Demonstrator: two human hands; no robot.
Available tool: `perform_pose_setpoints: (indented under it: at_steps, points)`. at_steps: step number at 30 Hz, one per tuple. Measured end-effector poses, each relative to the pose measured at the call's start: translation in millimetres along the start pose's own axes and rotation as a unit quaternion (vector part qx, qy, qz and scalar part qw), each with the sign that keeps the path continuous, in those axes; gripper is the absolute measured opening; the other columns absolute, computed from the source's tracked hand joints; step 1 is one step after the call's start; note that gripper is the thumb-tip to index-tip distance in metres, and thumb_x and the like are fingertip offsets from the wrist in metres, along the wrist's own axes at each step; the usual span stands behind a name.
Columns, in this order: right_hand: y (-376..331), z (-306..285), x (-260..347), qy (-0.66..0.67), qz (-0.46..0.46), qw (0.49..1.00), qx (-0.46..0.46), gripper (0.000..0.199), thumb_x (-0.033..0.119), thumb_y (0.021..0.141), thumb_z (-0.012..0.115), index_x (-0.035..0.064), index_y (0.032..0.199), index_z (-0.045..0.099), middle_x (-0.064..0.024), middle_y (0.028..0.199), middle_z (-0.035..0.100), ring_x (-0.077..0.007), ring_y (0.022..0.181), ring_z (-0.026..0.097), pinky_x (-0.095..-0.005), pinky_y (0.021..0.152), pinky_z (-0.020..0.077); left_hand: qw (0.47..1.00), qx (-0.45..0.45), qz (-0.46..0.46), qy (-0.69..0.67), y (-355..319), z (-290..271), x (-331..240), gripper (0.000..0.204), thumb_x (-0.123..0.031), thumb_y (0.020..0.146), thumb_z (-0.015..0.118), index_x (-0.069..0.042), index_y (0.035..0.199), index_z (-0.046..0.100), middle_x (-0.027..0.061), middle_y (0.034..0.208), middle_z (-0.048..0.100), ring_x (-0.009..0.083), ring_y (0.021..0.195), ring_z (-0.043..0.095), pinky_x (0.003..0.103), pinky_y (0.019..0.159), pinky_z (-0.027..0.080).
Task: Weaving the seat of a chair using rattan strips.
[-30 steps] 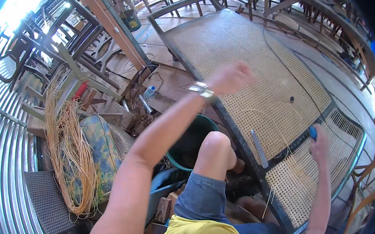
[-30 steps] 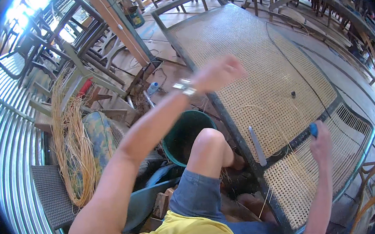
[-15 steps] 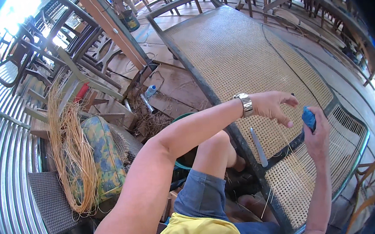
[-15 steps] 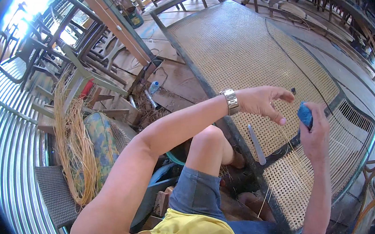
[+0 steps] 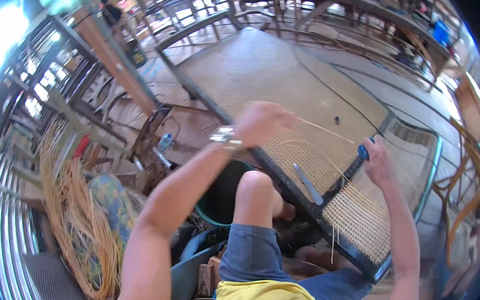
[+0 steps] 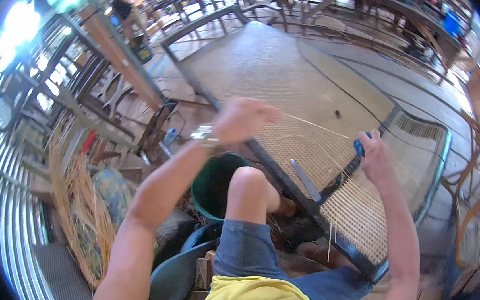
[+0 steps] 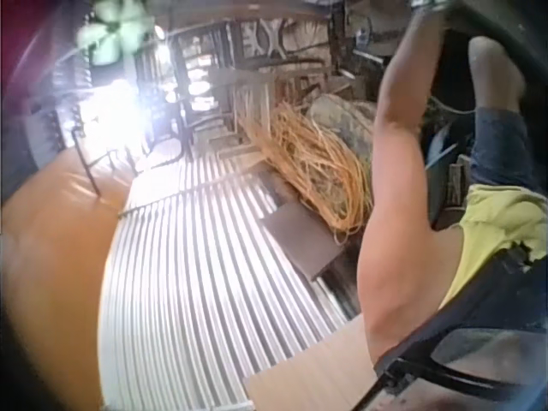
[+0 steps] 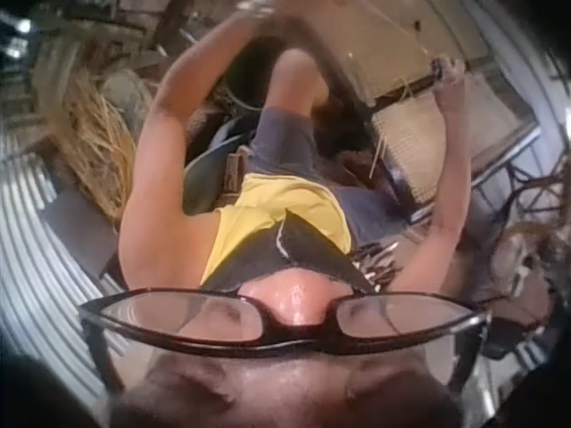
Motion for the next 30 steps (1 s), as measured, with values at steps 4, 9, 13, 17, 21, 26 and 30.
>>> perform_pose_setpoints:
  at_steps: [4,9,13,17,21,26,30]
  points:
    - [-53.9,-25.4,-109.0,-0.107,0.118,0.987,0.015,0.019,0.002,0.084,0.054,0.0112,0.1,0.056,-0.0203,0.102,0.056,-0.0439,0.094,0.061,-0.0512,0.074,0.0493,0.946,-0.047,-0.319,-0.04,-56.0,-76.2,64.9,0.027,-0.021,0.095,0.055,-0.007,0.108,0.074,0.0126,0.099,0.073,0.0221,0.091,0.069,0.035,0.08,0.052]
    - [-12.7,-2.5,-56.1,-0.065,0.042,0.997,0.017,0.022,0.007,0.087,0.055,0.0149,0.107,0.06,-0.0168,0.098,0.06,-0.0388,0.093,0.064,-0.0482,0.075,0.052,0.87,0.064,-0.471,0.13,-129.8,-82.5,178.3,0.041,-0.038,0.094,0.062,-0.003,0.112,0.07,0.0177,0.106,0.072,0.0267,0.096,0.068,0.037,0.086,0.051]
    - [10.1,12.5,45.2,-0.025,-0.026,0.999,0.036,0.019,0.008,0.084,0.06,0.0131,0.103,0.061,-0.0139,0.096,0.059,-0.0315,0.089,0.067,-0.0437,0.074,0.0556,0.975,-0.006,-0.174,0.138,-66.3,23.3,83.8,0.079,-0.042,0.084,0.076,0.009,0.136,0.045,0.0299,0.138,0.05,0.0405,0.122,0.055,0.043,0.103,0.045]
    - [17.4,30.0,106.1,0.011,-0.099,0.995,0.021,0.019,0.011,0.083,0.062,0.0136,0.102,0.061,-0.0132,0.095,0.058,-0.0315,0.086,0.067,-0.0429,0.07,0.0563,0.943,0.157,-0.164,-0.242,-33.7,98.5,2.6,0.059,-0.036,0.091,0.071,0.007,0.127,0.052,0.0206,0.116,0.065,0.0267,0.107,0.064,0.036,0.094,0.05]
    - [16.7,30.5,83.7,0.019,-0.089,0.995,0.032,0.018,0.011,0.083,0.063,0.0147,0.101,0.062,-0.0115,0.094,0.058,-0.0293,0.084,0.068,-0.0405,0.067,0.0569,0.918,0.187,-0.249,-0.244,-30.0,87.3,-12.7,0.028,-0.024,0.099,0.06,0.002,0.107,0.065,0.0073,0.087,0.07,0.0103,0.08,0.063,0.027,0.077,0.052]
    - [-11.7,27.3,-50.4,-0.076,-0.006,0.994,0.074,0.017,0.008,0.087,0.063,0.0145,0.102,0.06,-0.012,0.096,0.059,-0.0261,0.084,0.068,-0.0369,0.066,0.0597,0.971,0.115,-0.194,-0.083,-69.3,38.2,40.8,0.019,-0.017,0.098,0.059,-0.001,0.094,0.067,0.0131,0.076,0.064,0.0155,0.066,0.059,0.031,0.062,0.046]
    - [-28.8,15.6,-144.6,-0.169,0.148,0.965,0.138,0.022,0.009,0.087,0.062,0.0163,0.107,0.058,-0.0124,0.103,0.058,-0.0301,0.087,0.069,-0.0407,0.072,0.0592,0.952,0.09,-0.259,0.134,-167.7,-43.8,180.5,0.026,-0.021,0.101,0.052,-0.001,0.098,0.067,0.0166,0.086,0.067,0.0241,0.077,0.063,0.039,0.069,0.048]
Point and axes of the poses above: each hand's wrist, its own y-axis towards the middle knuckle, its own z-axis out of the palm, x = y × z, the point moved 3 cm from there along y, towards the middle knuckle
